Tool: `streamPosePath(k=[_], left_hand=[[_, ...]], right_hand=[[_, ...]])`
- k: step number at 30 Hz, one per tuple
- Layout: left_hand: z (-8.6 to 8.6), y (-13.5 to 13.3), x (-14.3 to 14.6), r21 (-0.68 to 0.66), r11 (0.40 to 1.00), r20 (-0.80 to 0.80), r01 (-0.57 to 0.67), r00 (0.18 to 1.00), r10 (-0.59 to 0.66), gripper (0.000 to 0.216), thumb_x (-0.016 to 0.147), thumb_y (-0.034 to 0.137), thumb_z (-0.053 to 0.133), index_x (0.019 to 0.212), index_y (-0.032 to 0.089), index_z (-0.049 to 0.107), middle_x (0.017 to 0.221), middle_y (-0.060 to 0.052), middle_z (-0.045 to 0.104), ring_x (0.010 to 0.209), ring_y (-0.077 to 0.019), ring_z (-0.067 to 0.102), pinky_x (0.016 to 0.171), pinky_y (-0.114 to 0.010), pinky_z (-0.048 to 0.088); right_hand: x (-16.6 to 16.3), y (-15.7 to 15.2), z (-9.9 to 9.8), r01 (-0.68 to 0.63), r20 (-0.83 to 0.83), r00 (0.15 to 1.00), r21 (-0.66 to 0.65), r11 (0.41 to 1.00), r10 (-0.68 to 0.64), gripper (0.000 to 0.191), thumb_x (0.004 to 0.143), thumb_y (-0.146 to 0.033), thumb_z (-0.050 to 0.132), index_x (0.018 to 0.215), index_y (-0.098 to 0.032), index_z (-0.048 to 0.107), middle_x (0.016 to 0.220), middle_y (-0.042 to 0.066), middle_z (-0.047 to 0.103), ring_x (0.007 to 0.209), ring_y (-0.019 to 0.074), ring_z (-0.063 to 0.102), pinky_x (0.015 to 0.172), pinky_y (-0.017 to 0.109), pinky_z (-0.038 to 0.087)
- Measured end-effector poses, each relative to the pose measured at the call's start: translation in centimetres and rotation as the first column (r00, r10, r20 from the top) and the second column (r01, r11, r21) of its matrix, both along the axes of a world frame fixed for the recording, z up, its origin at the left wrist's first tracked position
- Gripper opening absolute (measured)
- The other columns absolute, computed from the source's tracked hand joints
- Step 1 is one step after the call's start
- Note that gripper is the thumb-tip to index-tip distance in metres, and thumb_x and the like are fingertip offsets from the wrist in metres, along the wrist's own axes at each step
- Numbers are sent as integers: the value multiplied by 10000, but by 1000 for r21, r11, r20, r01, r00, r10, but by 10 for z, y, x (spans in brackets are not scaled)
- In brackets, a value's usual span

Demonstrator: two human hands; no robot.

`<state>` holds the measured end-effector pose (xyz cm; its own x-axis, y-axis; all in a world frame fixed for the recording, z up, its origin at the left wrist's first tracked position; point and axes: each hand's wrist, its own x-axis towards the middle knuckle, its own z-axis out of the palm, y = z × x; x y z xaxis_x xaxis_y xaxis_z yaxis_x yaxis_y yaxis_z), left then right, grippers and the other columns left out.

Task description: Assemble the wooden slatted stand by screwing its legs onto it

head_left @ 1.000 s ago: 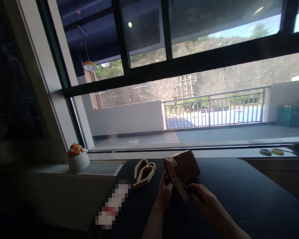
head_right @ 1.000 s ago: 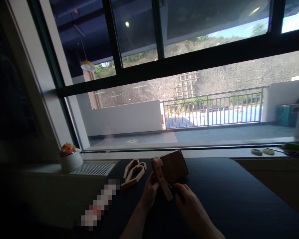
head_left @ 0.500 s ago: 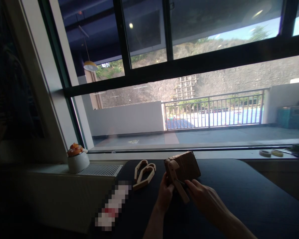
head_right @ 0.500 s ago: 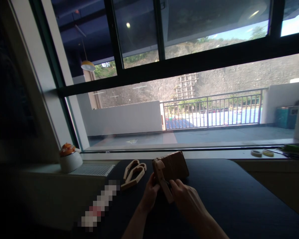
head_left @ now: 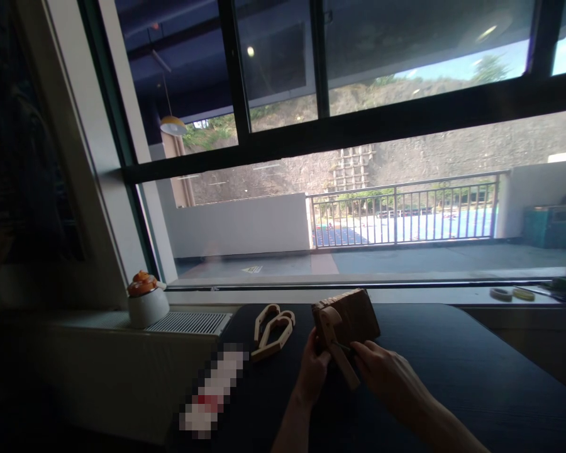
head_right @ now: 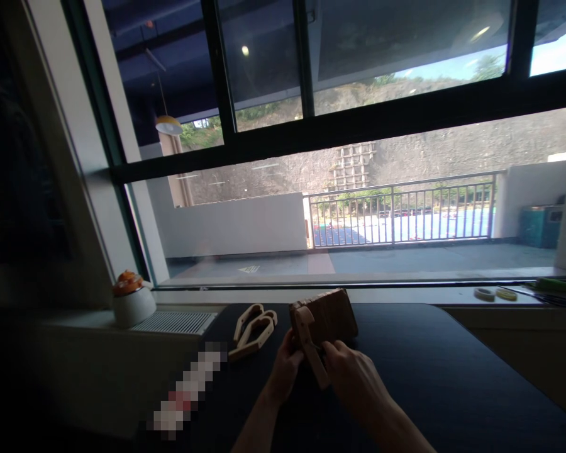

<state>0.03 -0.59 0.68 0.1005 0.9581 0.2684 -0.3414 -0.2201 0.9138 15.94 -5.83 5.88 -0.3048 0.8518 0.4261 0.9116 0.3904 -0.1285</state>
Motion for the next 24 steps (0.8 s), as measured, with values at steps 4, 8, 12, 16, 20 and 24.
streamPosePath(k=[4,8,12,16,20,24], left_hand=[[0,1,1,1,1000,24,4,1000,-4,517,637,85,541,1147,167,562,966,-60,659,895,-195,588,743,-256,455],[-4,4,1,-13,1000,53,17,998,-16,548,626,83,531,1166,173,545,958,-52,653,860,-184,585,725,-256,451],[-9,5,1,2,1000,47,28,998,-28,538,636,80,535,1166,171,539,954,-50,652,860,-178,579,747,-258,451],[-4,3,1,17,1000,31,-24,999,23,510,627,81,548,1129,167,571,984,-60,661,896,-195,581,779,-268,454],[1,2,1,19,998,-2,-64,998,64,499,594,63,542,1076,159,625,993,-57,677,919,-211,588,819,-279,450],[2,1,1,20,999,-7,-48,999,48,492,589,57,533,1058,154,647,1014,-58,681,920,-220,594,809,-284,458]], right_hand=[[-8,-4,12,35,25,999,-61,998,-33,222,869,-100,414,916,-172,618,831,72,656,689,180,657,515,240,360],[-9,-5,17,46,-24,998,-109,993,-49,229,890,-146,401,806,-181,611,794,63,671,702,185,657,525,244,355],[-5,-3,12,55,-33,998,-92,994,-58,250,904,-143,385,868,-190,628,828,62,670,723,178,657,541,240,371],[-8,-5,12,15,115,993,20,1000,-17,237,833,-44,445,937,-173,614,846,63,643,662,159,636,509,228,373],[-20,-8,16,-47,273,962,136,990,8,326,719,57,483,917,-169,609,802,61,624,619,167,606,493,240,379],[-27,-8,20,-71,341,940,140,988,19,345,711,78,442,903,-152,612,779,77,623,606,191,604,478,261,370]])
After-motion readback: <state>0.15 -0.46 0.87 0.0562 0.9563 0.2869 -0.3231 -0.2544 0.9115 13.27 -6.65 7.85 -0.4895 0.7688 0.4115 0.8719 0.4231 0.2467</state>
